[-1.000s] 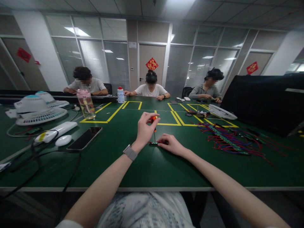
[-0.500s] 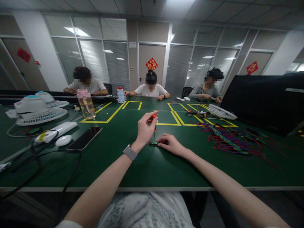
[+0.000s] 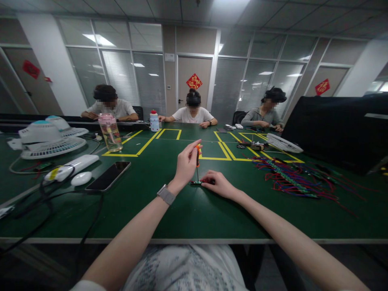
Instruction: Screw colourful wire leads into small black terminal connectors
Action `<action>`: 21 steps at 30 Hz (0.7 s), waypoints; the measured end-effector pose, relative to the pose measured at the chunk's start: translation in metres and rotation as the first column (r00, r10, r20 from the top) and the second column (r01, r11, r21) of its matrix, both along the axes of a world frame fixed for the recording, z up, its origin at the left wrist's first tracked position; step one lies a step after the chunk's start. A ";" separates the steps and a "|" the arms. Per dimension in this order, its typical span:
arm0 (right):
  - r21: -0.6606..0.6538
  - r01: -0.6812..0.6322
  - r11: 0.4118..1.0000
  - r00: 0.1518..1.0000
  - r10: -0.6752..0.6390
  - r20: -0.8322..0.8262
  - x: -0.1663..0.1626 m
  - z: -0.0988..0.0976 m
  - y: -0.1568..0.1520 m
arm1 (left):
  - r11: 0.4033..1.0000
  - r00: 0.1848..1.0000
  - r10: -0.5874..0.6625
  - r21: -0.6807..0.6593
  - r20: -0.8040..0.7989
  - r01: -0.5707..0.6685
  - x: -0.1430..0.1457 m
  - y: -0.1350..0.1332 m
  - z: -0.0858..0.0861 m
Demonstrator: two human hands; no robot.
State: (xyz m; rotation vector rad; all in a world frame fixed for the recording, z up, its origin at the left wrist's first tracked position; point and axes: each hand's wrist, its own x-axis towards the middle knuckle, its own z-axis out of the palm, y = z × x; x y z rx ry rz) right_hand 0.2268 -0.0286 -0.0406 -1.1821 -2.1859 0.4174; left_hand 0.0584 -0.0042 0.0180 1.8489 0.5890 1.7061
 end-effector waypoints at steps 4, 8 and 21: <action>-0.003 -0.002 1.000 1.000 0.002 0.002 0.000 -0.001 0.000 | 1.000 1.000 0.010 0.006 0.022 -0.010 0.000 -0.002 0.003; 0.004 0.002 1.000 1.000 -0.002 0.008 0.001 -0.001 0.001 | 0.989 0.990 0.137 0.066 -0.017 -0.136 -0.002 -0.008 0.008; 0.014 -0.003 1.000 1.000 0.003 0.010 0.000 0.000 0.000 | 0.999 1.000 0.004 0.038 -0.010 -0.004 0.000 -0.009 0.006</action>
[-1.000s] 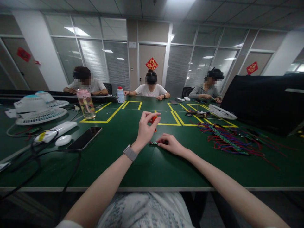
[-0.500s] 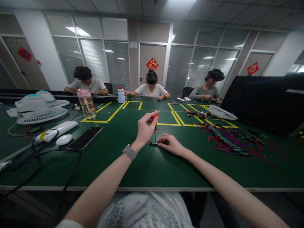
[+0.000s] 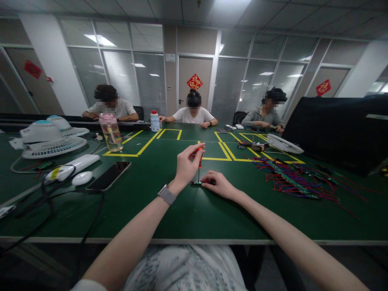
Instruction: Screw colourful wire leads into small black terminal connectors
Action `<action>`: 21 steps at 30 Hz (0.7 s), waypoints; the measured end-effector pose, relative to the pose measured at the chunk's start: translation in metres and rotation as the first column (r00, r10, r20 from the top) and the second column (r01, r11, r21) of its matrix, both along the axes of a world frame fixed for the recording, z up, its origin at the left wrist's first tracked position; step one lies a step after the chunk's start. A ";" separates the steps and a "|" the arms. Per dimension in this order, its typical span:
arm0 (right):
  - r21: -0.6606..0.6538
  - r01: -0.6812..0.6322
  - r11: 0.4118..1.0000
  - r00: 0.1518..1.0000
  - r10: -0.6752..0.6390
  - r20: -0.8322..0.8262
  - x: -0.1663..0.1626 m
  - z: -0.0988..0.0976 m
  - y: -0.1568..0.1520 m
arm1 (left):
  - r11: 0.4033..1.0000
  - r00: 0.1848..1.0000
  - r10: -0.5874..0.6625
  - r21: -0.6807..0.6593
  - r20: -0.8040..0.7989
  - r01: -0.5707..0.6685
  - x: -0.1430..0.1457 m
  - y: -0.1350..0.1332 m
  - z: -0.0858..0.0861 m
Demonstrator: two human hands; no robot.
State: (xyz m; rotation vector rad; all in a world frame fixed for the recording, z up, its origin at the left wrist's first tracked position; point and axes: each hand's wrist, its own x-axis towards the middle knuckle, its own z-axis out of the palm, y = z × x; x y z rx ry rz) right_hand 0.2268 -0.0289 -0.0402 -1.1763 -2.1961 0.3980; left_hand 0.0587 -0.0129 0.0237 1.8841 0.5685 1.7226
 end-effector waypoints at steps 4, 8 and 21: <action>-0.001 -0.002 1.000 1.000 0.002 -0.013 0.000 0.000 0.000 | 0.982 0.983 0.180 0.067 -0.043 -0.177 -0.002 -0.002 0.003; -0.011 0.002 1.000 1.000 -0.002 -0.006 0.000 0.000 0.000 | 0.989 0.987 0.138 0.064 -0.078 -0.133 -0.003 0.000 0.002; -0.016 0.000 1.000 1.000 0.000 0.008 0.000 0.000 0.000 | 0.994 0.998 -0.028 -0.105 0.057 0.034 0.001 0.003 0.001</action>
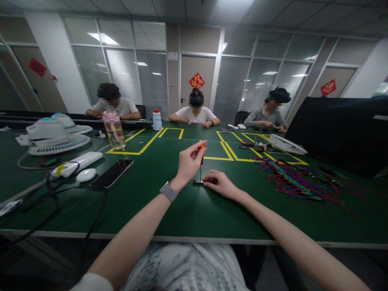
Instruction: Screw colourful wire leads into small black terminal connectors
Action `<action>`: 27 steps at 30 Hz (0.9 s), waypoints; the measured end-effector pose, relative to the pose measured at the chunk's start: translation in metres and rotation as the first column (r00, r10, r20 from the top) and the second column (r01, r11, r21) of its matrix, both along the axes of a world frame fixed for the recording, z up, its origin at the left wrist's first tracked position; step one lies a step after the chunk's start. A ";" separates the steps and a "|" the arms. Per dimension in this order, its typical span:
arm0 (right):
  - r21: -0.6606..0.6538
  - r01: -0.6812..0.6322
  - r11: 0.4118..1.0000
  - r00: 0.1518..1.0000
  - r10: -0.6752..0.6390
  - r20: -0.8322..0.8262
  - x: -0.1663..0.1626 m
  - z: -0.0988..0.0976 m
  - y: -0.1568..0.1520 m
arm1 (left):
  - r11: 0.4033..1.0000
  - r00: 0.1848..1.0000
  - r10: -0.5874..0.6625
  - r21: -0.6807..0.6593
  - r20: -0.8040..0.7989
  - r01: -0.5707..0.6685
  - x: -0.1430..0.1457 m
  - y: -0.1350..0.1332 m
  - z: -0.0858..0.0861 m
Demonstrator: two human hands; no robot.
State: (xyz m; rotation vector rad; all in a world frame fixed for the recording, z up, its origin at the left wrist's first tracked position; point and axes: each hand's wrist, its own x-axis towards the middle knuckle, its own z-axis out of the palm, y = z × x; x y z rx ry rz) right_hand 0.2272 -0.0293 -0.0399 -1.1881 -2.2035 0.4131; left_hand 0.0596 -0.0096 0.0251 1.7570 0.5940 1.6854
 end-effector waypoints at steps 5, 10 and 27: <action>0.003 0.003 1.000 1.000 -0.003 0.010 -0.001 0.000 -0.001 | 0.977 0.980 0.181 0.133 -0.086 -0.168 -0.003 -0.001 0.000; 0.004 -0.005 1.000 1.000 0.005 0.003 -0.001 0.001 -0.001 | 0.967 0.971 0.197 0.189 -0.136 -0.170 -0.004 -0.002 0.001; 0.009 -0.010 1.000 1.000 0.010 -0.003 0.001 -0.003 0.002 | 0.966 0.975 0.206 0.175 -0.078 -0.190 -0.004 0.001 -0.003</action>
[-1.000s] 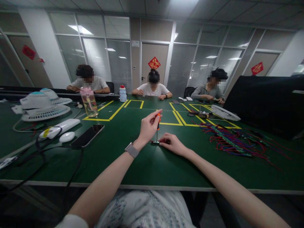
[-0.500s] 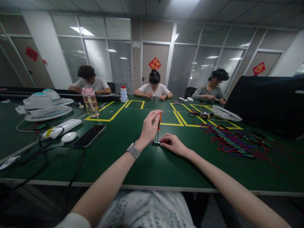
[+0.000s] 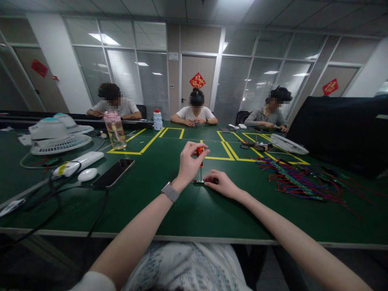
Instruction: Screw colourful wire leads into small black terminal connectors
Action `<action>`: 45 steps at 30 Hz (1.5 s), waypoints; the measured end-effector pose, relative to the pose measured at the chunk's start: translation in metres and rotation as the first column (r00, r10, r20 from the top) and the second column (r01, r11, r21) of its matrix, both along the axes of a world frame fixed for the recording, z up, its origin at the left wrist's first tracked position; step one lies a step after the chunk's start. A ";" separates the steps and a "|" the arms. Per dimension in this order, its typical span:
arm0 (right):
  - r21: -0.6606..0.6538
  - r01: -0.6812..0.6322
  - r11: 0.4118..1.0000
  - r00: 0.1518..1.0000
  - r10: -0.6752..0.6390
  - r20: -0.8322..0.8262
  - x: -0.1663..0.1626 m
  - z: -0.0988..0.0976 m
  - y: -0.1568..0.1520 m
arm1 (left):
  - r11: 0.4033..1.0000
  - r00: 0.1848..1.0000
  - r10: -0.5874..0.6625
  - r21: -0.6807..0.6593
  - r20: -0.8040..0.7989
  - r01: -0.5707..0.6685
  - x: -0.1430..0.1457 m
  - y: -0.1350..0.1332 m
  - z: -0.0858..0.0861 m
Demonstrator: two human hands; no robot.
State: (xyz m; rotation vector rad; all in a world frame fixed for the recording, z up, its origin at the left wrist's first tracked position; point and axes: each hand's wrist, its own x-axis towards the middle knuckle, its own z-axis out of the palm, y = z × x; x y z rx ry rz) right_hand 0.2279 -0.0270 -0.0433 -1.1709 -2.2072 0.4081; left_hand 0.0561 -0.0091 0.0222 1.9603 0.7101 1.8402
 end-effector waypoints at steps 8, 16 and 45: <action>-0.012 -0.004 1.000 1.000 0.004 -0.007 0.000 0.002 -0.001 | 0.992 0.993 -0.115 -0.060 -0.042 0.112 0.000 0.002 0.002; -0.011 0.003 1.000 1.000 -0.003 -0.002 0.000 0.000 0.000 | 0.999 0.999 0.036 0.013 -0.036 -0.036 0.000 -0.002 0.003; -0.002 0.001 1.000 1.000 -0.001 -0.006 -0.001 0.002 -0.001 | 0.995 0.987 -0.095 0.007 -0.130 0.097 0.000 -0.003 0.004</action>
